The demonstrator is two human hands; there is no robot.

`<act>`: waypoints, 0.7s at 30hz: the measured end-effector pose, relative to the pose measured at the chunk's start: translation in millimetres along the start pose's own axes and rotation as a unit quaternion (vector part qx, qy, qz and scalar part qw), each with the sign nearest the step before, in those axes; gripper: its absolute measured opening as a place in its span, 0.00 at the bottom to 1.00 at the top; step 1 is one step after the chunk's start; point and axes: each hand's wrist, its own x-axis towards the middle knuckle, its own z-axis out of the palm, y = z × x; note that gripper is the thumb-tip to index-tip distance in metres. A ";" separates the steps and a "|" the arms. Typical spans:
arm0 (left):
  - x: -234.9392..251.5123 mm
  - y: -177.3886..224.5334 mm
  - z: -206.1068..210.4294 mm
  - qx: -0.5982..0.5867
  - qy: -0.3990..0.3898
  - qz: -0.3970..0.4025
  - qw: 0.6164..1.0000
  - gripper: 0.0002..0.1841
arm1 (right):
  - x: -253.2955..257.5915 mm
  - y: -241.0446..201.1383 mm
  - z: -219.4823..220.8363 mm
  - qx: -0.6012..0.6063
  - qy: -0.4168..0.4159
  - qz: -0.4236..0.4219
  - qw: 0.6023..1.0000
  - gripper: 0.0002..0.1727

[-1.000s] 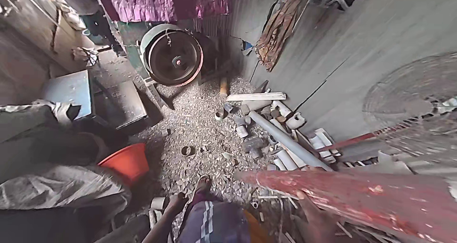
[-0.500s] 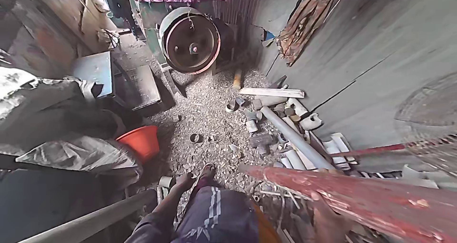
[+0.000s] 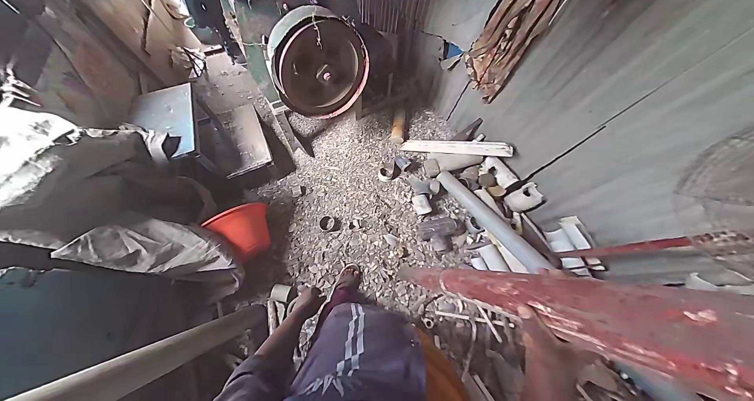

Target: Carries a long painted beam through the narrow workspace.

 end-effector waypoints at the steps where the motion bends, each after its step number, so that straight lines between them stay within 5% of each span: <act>1: 1.3 -2.9 0.7 0.000 -0.002 -0.003 1.000 0.29 | -0.6 -1.6 0.9 -0.003 -0.001 0.002 1.000 0.55; 5: 4.0 -7.0 0.6 0.009 0.006 -0.003 1.000 0.29 | 4.3 8.2 -2.8 0.009 -0.041 -0.037 0.998 0.51; 10: -0.9 -0.8 4.4 0.003 -0.001 -0.010 1.000 0.28 | -2.9 2.9 0.3 -0.004 -0.003 0.014 1.000 0.58; 21: 1.5 3.7 -4.8 0.004 -0.013 0.007 1.000 0.28 | -5.3 -5.9 -7.7 -0.040 -0.024 0.026 0.999 0.47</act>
